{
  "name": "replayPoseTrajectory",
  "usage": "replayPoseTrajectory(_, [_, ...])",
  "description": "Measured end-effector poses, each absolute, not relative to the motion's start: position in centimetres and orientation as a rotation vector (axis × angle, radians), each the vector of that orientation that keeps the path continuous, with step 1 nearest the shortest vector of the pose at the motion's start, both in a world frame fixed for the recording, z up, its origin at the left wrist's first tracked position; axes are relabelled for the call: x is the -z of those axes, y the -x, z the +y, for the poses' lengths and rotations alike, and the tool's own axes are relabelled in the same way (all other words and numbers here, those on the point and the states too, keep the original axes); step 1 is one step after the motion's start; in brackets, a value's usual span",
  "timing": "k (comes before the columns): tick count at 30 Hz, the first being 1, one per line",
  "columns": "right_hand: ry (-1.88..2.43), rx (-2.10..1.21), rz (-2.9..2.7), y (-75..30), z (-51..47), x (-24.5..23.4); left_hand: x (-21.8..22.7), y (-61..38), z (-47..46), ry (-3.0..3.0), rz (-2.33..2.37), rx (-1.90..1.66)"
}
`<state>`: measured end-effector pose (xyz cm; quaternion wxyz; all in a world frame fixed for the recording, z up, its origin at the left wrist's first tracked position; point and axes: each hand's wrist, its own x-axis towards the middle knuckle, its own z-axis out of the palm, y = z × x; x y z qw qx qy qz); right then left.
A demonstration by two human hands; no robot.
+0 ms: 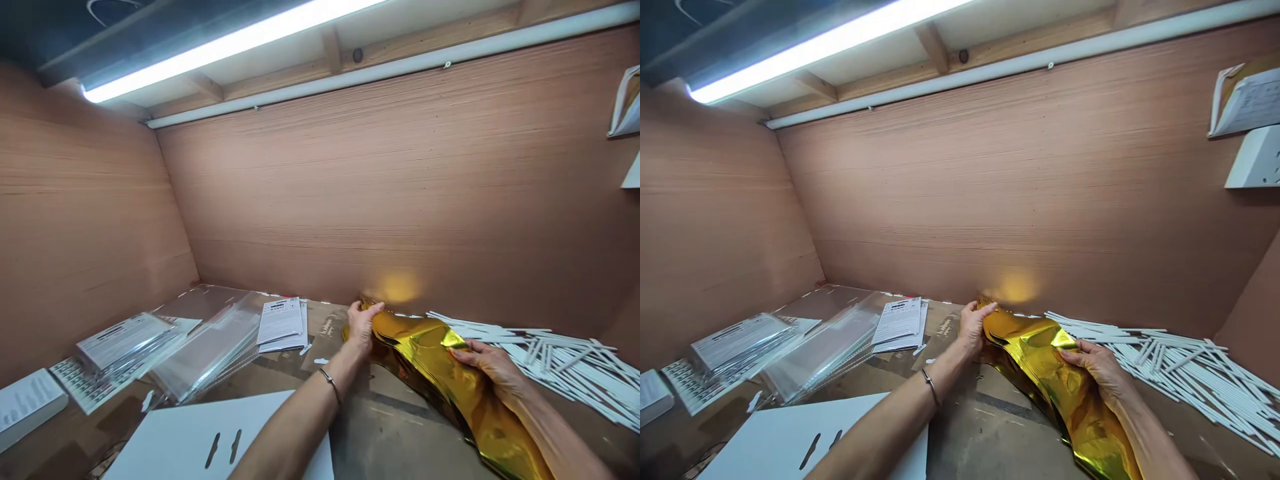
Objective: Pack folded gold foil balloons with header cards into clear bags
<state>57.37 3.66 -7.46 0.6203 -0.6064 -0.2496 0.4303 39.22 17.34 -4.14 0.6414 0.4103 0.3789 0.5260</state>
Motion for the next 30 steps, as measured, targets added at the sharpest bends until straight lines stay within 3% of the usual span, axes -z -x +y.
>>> replayPoseTrajectory(6, [1.393,-0.995,-0.574,-57.3,3.5,7.3,6.5,-43.0,14.3,-0.626,0.947,-1.212])
replayPoseTrajectory(15, [1.385,-0.949,-0.66,-56.6,3.6,7.1,5.1,-43.2,15.9,-0.521,0.961,-1.065])
replayPoseTrajectory(23, [1.275,-0.877,-0.685,-56.6,3.3,6.2,0.4,-41.6,14.4,-0.598,0.68,-1.194])
replayPoseTrajectory(30, [1.192,-1.018,-0.786,-56.1,1.5,2.8,-5.3,-39.5,13.1,-0.638,0.504,-1.289])
